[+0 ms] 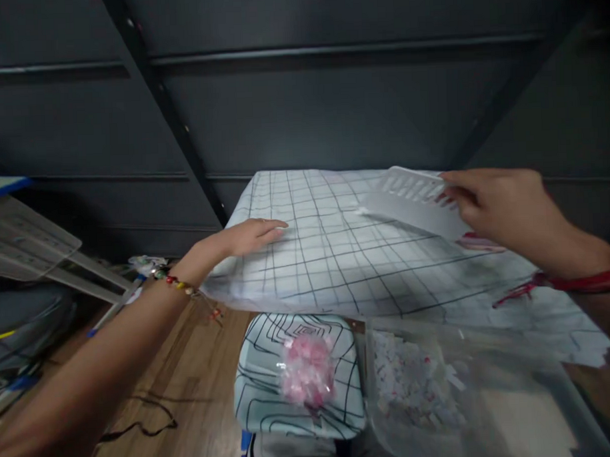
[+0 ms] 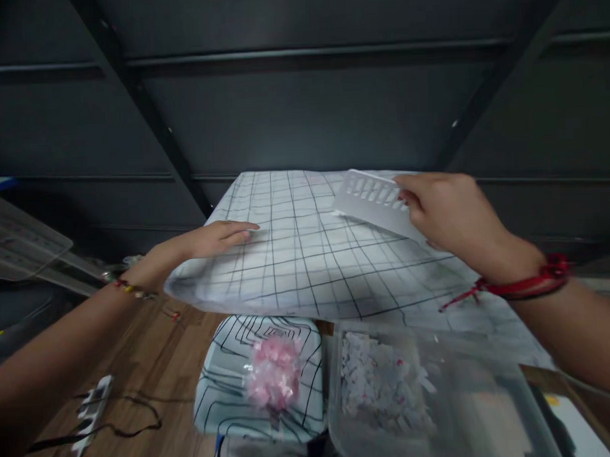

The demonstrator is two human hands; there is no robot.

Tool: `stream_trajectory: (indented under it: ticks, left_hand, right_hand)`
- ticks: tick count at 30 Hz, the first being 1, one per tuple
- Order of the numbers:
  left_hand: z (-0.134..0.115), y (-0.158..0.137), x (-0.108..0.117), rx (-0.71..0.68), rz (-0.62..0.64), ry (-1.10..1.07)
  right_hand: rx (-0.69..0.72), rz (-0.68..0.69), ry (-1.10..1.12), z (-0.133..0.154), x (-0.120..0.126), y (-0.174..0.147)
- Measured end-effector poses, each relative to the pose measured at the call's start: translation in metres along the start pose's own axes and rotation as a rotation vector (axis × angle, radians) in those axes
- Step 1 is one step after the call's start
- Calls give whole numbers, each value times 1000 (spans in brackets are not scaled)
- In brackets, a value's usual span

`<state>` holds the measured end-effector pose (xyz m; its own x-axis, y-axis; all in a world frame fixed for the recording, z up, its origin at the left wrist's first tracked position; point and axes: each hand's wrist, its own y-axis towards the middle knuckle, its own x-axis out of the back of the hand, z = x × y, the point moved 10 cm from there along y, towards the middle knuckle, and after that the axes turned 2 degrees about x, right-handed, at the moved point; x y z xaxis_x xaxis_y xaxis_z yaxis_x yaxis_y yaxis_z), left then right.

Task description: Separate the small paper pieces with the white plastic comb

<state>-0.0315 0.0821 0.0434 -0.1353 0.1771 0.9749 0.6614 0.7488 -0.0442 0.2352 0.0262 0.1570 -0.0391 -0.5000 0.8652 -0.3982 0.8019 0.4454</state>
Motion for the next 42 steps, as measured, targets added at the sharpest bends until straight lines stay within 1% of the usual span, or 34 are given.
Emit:
stream_trajectory:
  ticks: [3,5,7,9,13,16,18,22,25,27,30,35,38,42]
  left_hand:
    - [2,36,11,-30,-139,-17]
    - [-5,59,8,-75,-187,-10]
    - [-18,80,1,-147,-207,-32]
    - [-30,97,-7,-187,-217,-43]
    - [-44,118,-18,-212,-202,-50]
    - [-43,120,-19,-194,-214,-66]
    - [-42,117,-21,-193,-208,-58]
    - [-39,111,-25,-199,-169,-5]
    - [-39,111,-26,-202,-159,30]
    - [-39,112,-26,-209,-170,44]
    - [-40,113,-26,-221,-177,52]
    - [-38,112,-27,-221,-167,53]
    - [-37,112,-28,-215,-159,50]
    - [-36,113,-29,-211,-155,57]
  right_hand:
    - [-16,27,-37,-21,-20,4]
    - [35,25,-16,-22,-32,4]
    - [54,23,-2,-25,-42,1]
    - [55,12,19,-28,-48,-1]
    - [19,-53,62,-36,-49,2]
    - [19,-56,59,-37,-54,10]
    - [70,-57,67,-32,-55,12]
    - [142,-119,86,-26,-44,4]
    - [130,-132,53,-32,-35,-3]
    - [118,-137,21,-36,-34,-3]
    - [124,-139,11,-38,-41,6]
    - [44,-127,54,-44,-58,32]
    - [91,-154,85,-39,-52,34]
    - [202,-176,95,-28,-35,18]
